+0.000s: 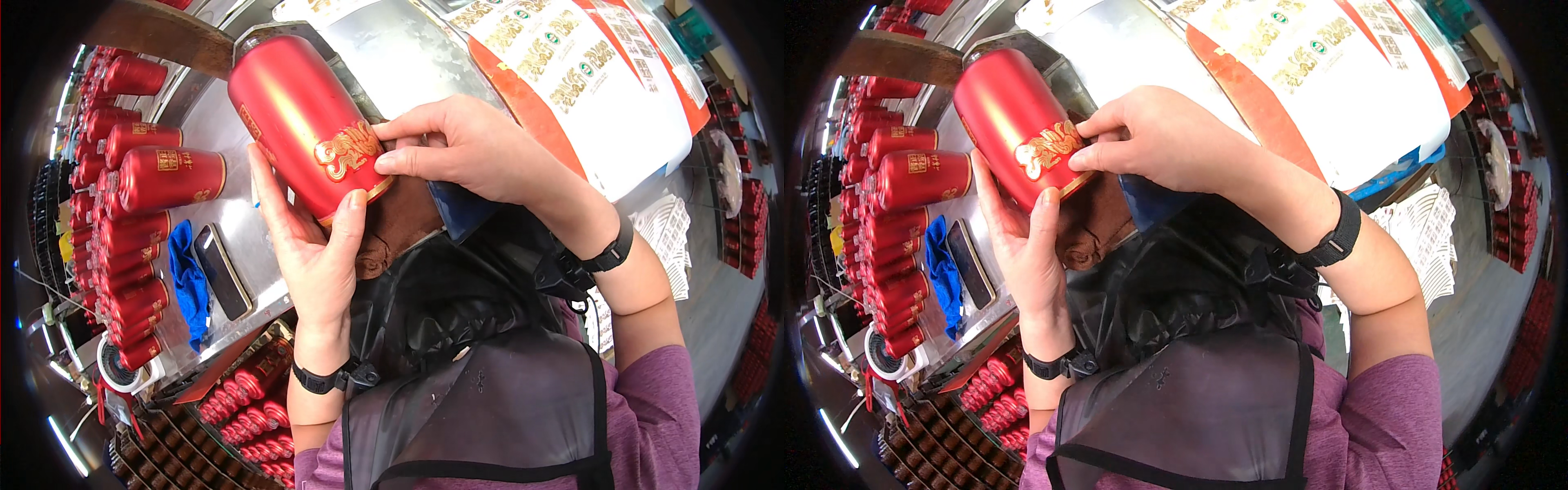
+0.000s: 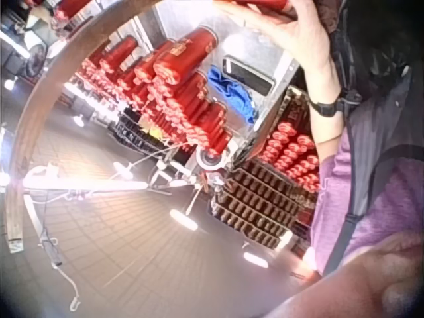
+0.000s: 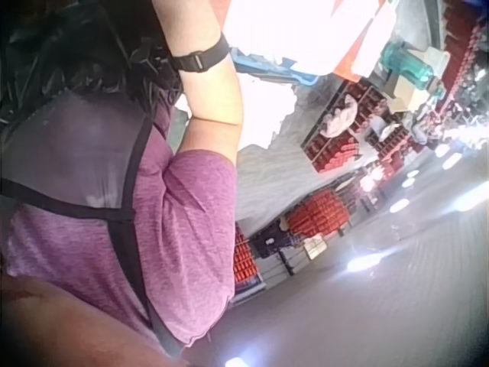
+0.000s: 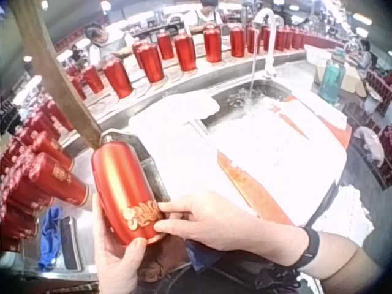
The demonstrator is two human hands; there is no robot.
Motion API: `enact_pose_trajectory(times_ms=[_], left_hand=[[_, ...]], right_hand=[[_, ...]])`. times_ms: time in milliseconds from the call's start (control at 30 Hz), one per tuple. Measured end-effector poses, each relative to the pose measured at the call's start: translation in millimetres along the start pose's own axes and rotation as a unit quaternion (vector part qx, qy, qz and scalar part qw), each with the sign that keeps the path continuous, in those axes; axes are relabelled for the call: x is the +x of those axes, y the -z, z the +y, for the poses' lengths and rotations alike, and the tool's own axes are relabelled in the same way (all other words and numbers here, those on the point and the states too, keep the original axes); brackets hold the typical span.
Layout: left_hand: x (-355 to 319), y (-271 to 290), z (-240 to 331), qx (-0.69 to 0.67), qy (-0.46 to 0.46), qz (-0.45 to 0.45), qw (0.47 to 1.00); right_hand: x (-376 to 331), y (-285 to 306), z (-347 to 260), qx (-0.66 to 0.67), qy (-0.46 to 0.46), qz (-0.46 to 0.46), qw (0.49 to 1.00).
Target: Apply gold-colored decorative labels and stickers to red metal bottles on an assembly line.
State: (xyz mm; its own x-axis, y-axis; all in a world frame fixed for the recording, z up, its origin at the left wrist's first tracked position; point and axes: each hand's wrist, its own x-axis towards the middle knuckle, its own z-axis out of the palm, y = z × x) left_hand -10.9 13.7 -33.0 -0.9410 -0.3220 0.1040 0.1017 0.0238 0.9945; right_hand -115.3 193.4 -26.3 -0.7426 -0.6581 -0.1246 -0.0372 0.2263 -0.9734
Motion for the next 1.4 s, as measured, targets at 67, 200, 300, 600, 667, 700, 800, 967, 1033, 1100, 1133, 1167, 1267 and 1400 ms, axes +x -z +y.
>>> enact_pose_trajectory(times_ms=[67,200,300,600,667,700,800,967,1033,1100,1133,1167,1267,1400], left_hand=[[0.8,0.3,0.5,0.005,-0.004,-0.006,1.000],[0.1,1.3,1.3,0.024,-0.015,-0.016,0.999],[1.3,3.0,3.4,-0.078,0.013,-0.007,0.997],[-1.3,-1.0,6.9,-0.041,0.011,-0.015,0.999],[-1.1,2.3,4.2,-0.001,0.011,-0.015,1.000],[-2.3,3.5,2.9,0.000,0.009,-0.013,1.000],[-12.6,17.9,-10.1,0.118,-0.126,-0.025,0.985],[-39.0,36.1,-9.0,0.451,-0.309,-0.029,0.837],[-37.8,35.9,-9.6,0.454,-0.350,-0.042,0.819],[-33.7,36.9,-6.0,0.494,-0.385,-0.072,0.776],[-31.9,34.7,-6.1,0.502,-0.395,-0.066,0.766],[-30.4,33.5,-5.3,0.500,-0.396,-0.066,0.767],[-22.2,24.1,2.4,0.531,-0.414,-0.092,0.734],[-24.6,16.9,10.3,0.539,-0.382,-0.119,0.742]], right_hand=[[0.5,-0.1,-0.4,0.001,0.000,-0.002,1.000],[0.8,0.3,-0.5,-0.006,0.007,-0.001,1.000],[-0.5,0.6,-1.4,0.003,0.001,0.001,1.000],[0.2,-3.3,2.2,0.019,0.025,0.025,0.999],[0.9,-1.5,-2.9,0.013,0.018,0.016,1.000],[1.2,-0.9,-4.3,0.008,0.009,0.008,1.000],[1.2,-0.4,-3.8,0.014,-0.002,0.010,1.000],[-0.2,-2.8,1.3,0.015,-0.005,0.021,1.000],[-1.1,-4.3,1.2,0.048,-0.013,0.018,0.999],[-0.1,-4.8,3.6,0.042,-0.008,0.018,0.999],[0.2,-4.7,3.9,0.037,-0.004,0.017,0.999],[-0.4,-4.9,3.5,0.035,-0.005,0.018,0.999],[-1.6,-5.4,1.0,0.027,-0.005,0.022,0.999],[0.4,7.9,-5.6,0.000,-0.022,-0.009,1.000]])
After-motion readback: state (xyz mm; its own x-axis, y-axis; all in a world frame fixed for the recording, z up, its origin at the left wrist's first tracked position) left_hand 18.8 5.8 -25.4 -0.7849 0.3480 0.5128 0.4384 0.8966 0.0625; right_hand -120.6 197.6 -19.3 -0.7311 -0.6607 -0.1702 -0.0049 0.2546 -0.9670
